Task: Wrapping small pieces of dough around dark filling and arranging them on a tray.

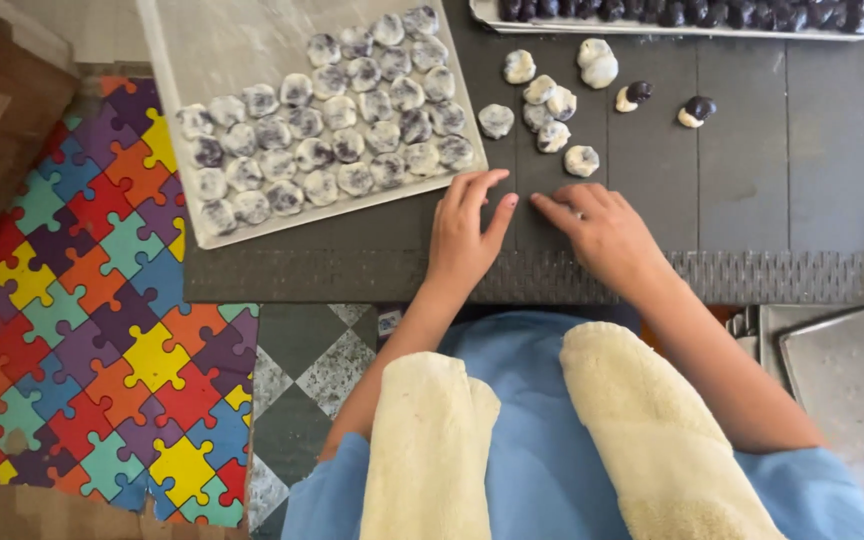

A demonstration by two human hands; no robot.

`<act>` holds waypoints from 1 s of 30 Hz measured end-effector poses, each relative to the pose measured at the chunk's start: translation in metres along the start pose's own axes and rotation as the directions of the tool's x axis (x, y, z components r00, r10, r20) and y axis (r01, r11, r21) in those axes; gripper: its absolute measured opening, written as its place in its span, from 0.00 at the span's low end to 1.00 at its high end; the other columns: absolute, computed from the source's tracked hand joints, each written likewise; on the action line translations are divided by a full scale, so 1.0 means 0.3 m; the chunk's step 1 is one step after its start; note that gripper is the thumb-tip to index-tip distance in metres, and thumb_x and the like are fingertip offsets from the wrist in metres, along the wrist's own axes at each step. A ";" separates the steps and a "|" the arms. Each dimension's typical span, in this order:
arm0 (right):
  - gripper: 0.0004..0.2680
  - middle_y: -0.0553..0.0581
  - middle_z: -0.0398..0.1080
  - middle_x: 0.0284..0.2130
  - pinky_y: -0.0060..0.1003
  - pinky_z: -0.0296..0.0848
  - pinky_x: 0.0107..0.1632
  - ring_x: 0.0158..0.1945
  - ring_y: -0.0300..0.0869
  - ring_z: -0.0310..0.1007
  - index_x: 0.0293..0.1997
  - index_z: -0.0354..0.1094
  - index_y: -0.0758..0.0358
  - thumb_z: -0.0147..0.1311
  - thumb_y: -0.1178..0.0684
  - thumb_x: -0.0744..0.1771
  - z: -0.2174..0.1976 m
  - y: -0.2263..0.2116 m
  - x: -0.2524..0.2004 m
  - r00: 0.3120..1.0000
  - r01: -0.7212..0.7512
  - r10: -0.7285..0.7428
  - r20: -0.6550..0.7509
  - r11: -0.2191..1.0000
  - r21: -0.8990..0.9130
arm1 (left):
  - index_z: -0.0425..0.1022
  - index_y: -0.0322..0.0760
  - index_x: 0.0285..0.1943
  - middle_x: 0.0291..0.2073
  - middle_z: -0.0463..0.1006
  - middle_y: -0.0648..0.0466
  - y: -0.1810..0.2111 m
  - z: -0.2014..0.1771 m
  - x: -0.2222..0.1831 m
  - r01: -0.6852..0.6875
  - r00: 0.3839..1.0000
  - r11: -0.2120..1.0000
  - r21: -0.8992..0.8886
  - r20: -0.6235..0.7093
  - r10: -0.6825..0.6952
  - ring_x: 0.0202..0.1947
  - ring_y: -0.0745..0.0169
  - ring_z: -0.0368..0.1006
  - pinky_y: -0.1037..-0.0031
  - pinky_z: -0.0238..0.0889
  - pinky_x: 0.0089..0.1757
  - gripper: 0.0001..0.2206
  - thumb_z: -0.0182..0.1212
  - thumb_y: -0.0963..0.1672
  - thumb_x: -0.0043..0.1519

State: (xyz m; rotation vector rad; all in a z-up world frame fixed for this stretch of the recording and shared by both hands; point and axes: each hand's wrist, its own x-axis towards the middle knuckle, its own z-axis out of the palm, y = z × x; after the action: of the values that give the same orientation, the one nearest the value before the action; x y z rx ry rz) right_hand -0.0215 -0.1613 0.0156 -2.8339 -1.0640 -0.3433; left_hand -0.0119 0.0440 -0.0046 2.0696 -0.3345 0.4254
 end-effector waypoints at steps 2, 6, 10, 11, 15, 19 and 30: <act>0.10 0.56 0.63 0.37 0.37 0.69 0.44 0.43 0.49 0.67 0.52 0.68 0.60 0.49 0.57 0.66 -0.008 -0.010 -0.013 0.995 -0.074 0.075 -0.057 0.997 0.024 | 0.69 0.45 0.52 0.40 0.70 0.56 -0.008 0.012 -0.016 0.002 1.000 0.999 -0.048 -0.017 -0.003 0.34 0.57 0.73 0.65 0.65 0.37 0.12 0.54 0.49 0.62; 0.07 0.59 0.64 0.35 0.43 0.69 0.45 0.41 0.54 0.67 0.44 0.68 0.64 0.55 0.57 0.64 -0.033 0.026 -0.063 0.982 -0.167 0.184 -0.049 0.955 0.246 | 0.69 0.45 0.52 0.40 0.69 0.54 -0.014 0.021 -0.031 -0.057 0.998 0.996 -0.064 -0.037 0.054 0.35 0.53 0.73 0.62 0.66 0.37 0.12 0.55 0.48 0.62; 0.05 0.64 0.67 0.28 0.45 0.68 0.36 0.33 0.56 0.70 0.41 0.70 0.70 0.57 0.63 0.64 -0.214 0.002 -0.066 0.940 -0.269 0.330 -0.081 0.868 0.418 | 0.69 0.45 0.51 0.39 0.69 0.55 -0.009 0.012 -0.026 -0.089 0.996 0.994 -0.057 -0.032 0.088 0.35 0.55 0.73 0.63 0.66 0.37 0.11 0.54 0.48 0.62; 0.04 0.65 0.67 0.28 0.46 0.67 0.36 0.33 0.57 0.69 0.41 0.70 0.72 0.58 0.65 0.65 -0.263 -0.001 -0.071 0.927 -0.247 0.337 -0.162 0.878 0.410 | 0.69 0.44 0.51 0.39 0.69 0.56 -0.008 0.005 -0.033 -0.083 0.996 0.994 -0.069 -0.032 0.081 0.35 0.56 0.72 0.64 0.66 0.37 0.11 0.52 0.49 0.63; 0.08 0.68 0.69 0.41 0.41 0.65 0.41 0.39 0.52 0.64 0.48 0.68 0.77 0.62 0.73 0.67 -0.328 0.031 -0.087 0.805 -0.207 0.244 -0.540 0.970 0.131 | 0.68 0.39 0.51 0.40 0.68 0.52 0.017 -0.025 -0.029 -0.103 0.994 0.987 -0.123 0.031 0.107 0.34 0.60 0.68 0.70 0.65 0.40 0.13 0.46 0.48 0.65; 0.09 0.67 0.62 0.42 0.45 0.63 0.46 0.46 0.55 0.62 0.45 0.66 0.74 0.59 0.68 0.63 -0.155 0.152 -0.108 0.817 -0.210 0.278 -0.504 0.959 0.189 | 0.69 0.39 0.50 0.40 0.68 0.52 0.026 -0.023 -0.027 -0.128 0.991 0.988 -0.088 0.027 0.131 0.34 0.59 0.68 0.70 0.64 0.38 0.13 0.46 0.49 0.65; 0.18 0.66 0.59 0.38 0.53 0.68 0.38 0.33 0.62 0.66 0.44 0.66 0.71 0.68 0.49 0.60 0.133 0.472 0.080 0.907 -0.364 0.389 -0.160 0.917 0.161 | 0.70 0.38 0.52 0.44 0.68 0.53 -0.001 0.006 -0.025 -0.033 0.999 0.996 -0.082 -0.037 0.030 0.36 0.61 0.71 0.70 0.66 0.39 0.15 0.45 0.49 0.65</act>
State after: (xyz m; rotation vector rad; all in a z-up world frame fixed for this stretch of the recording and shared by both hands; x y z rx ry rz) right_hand 0.0963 -0.2458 -0.0188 -2.7392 -0.4657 -0.4749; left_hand -0.0183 0.0432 -0.0090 1.9765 -0.3581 0.4592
